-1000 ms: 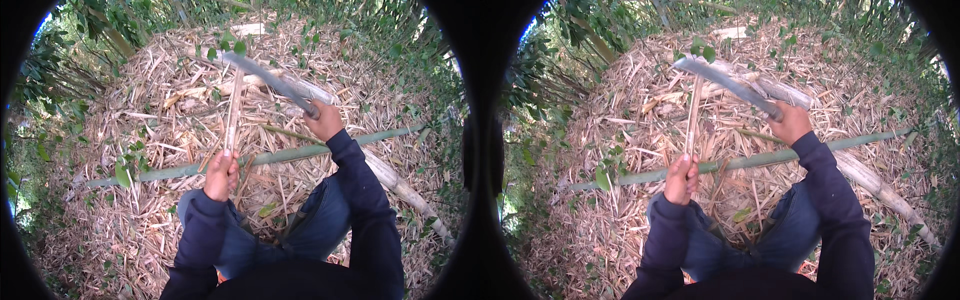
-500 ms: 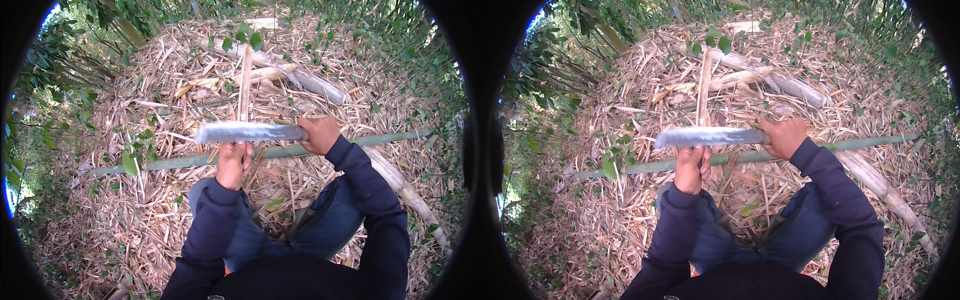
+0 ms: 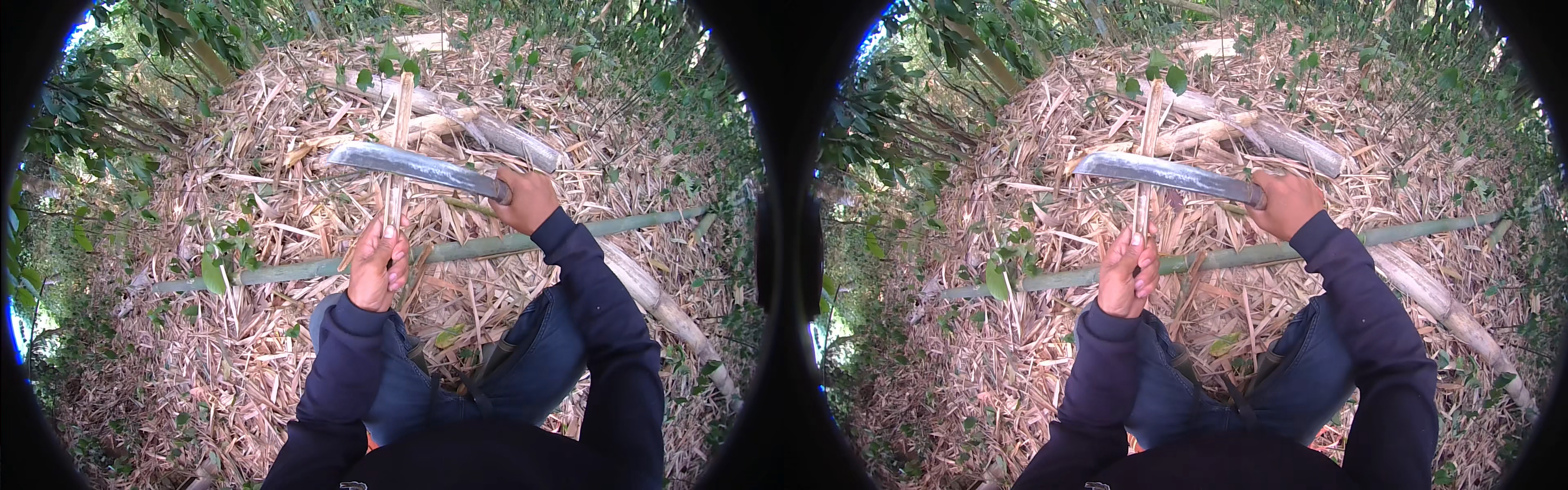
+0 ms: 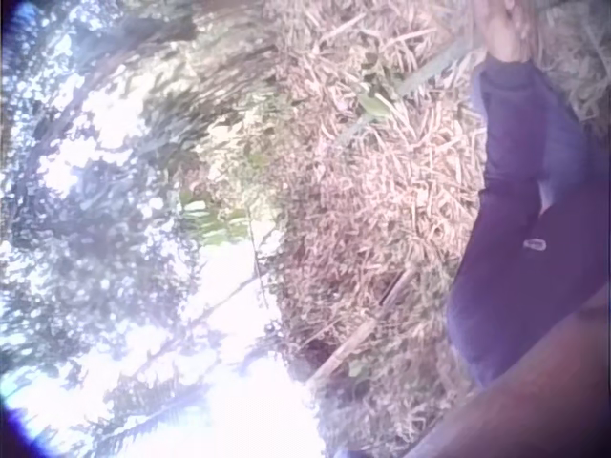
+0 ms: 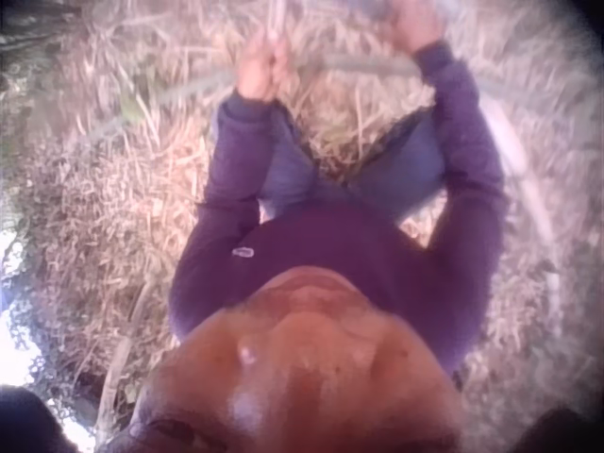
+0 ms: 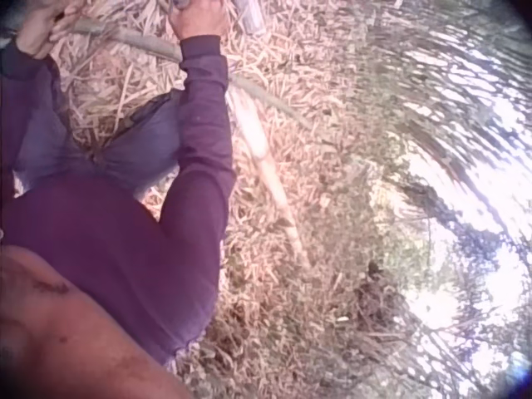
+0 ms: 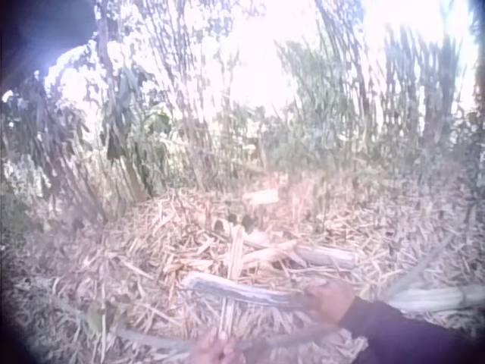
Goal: The person uses a machete to cut a long bamboo stalk into smaller sections. They first clear some branches, then sit on the ground to chop the bamboo into uniform lengths, and finally split one of the sections into thin strips.
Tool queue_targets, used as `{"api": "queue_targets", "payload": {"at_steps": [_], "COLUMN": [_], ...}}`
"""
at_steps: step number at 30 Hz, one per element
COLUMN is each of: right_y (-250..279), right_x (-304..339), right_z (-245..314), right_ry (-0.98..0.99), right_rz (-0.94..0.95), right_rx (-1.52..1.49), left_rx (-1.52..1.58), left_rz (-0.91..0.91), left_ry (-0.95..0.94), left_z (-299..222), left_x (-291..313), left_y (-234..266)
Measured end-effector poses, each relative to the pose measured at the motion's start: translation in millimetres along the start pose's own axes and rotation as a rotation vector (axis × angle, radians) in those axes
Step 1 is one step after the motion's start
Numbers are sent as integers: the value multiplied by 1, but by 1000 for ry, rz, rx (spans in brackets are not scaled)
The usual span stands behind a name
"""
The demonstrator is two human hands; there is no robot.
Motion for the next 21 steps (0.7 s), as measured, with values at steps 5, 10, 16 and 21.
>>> {"api": "queue_targets", "payload": {"at_steps": [5,10,16,21], "right_y": [1,7,23,32], "right_x": [1,3,-21,8], "right_z": [-15,-12,-72,-33], "right_ry": [39,28,-341,-185], "right_rz": [54,24,-183,-146], "right_rx": [12,-69,-124,-262], "left_rx": [-31,-53,-49,-300], "left_rz": [-3,64,66,-129], "left_ry": [29,42,80,-89], "left_z": [9,6,12,11], "left_x": [2,3,2,-13], "left_y": [0,-5,-12,9]}}
Point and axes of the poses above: each hand's wrist, its own x-axis away from the middle knuckle, its own y-axis out of the back of the hand, z = x × y, the point moved 4 cm from there along -x, towards the middle knuckle, and after that the axes turned 2 degrees about -y, right-handed, at the moved point
